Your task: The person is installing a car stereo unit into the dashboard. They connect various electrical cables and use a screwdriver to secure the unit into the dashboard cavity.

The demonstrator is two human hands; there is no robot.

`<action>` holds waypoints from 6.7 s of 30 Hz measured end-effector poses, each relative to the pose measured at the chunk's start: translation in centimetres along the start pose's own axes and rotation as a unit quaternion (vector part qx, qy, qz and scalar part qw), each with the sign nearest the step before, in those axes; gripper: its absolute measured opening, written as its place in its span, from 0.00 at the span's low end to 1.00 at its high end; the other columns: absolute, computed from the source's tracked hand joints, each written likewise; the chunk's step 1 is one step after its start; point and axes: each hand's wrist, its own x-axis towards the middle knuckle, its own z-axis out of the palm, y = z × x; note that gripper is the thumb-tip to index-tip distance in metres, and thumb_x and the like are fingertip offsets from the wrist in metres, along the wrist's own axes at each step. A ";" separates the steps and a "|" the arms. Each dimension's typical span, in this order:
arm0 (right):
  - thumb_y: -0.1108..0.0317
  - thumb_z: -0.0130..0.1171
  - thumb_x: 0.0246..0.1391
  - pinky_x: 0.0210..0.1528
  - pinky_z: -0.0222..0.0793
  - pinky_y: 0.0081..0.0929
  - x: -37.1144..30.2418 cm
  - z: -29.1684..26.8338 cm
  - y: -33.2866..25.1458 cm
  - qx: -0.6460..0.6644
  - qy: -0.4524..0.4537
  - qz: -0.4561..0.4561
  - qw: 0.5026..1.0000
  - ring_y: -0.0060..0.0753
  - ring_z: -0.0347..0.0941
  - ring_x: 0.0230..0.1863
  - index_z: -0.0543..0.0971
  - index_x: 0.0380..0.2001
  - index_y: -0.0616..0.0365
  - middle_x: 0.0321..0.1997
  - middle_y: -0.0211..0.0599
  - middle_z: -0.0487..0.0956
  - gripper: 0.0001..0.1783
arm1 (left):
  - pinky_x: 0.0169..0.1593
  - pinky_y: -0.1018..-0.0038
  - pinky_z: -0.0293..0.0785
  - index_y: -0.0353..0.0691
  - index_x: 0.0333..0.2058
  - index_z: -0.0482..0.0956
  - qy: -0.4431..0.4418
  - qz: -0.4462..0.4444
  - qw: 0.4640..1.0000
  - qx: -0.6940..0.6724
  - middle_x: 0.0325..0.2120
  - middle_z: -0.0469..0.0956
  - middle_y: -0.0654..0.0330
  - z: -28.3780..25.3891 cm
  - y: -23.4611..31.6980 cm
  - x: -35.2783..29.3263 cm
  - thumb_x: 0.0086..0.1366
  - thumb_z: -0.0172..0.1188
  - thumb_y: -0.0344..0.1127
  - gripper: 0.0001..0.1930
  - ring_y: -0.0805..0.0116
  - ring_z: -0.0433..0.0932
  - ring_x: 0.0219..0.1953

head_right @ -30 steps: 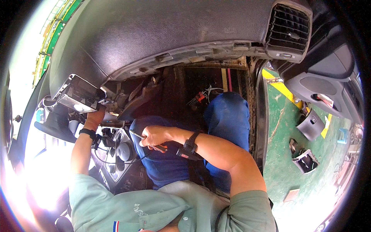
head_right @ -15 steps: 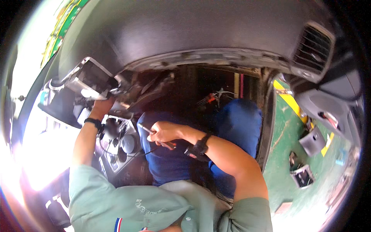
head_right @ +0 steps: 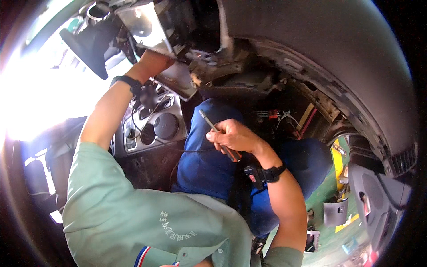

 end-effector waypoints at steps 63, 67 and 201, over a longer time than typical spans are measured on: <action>0.68 0.53 0.57 0.50 0.78 0.39 -6.1 -7.7 21.1 0.512 0.387 -0.129 0.756 0.44 0.80 0.45 0.79 0.44 0.66 0.39 0.46 0.81 0.15 | 0.52 0.63 0.78 0.32 0.53 0.71 0.066 0.080 0.742 -0.662 0.55 0.72 0.45 -4.3 33.4 2.1 0.62 0.60 0.28 0.20 0.45 0.76 0.53; 0.62 0.59 0.57 0.51 0.76 0.41 -7.0 -13.1 23.0 -0.408 0.330 0.110 0.844 0.50 0.80 0.50 0.80 0.49 0.63 0.49 0.50 0.81 0.20 | 0.52 0.64 0.78 0.34 0.56 0.70 0.041 -0.008 0.796 -0.603 0.58 0.70 0.46 -5.4 30.1 -1.3 0.63 0.63 0.30 0.24 0.48 0.75 0.55; 0.77 0.53 0.53 0.40 0.77 0.53 15.6 11.5 1.4 -0.444 0.336 -0.033 0.830 0.67 0.79 0.36 0.70 0.48 0.76 0.32 0.69 0.79 0.19 | 0.56 0.56 0.76 0.34 0.55 0.75 0.109 -0.364 0.753 -0.537 0.49 0.79 0.36 12.0 11.8 -9.3 0.62 0.54 0.33 0.22 0.40 0.78 0.51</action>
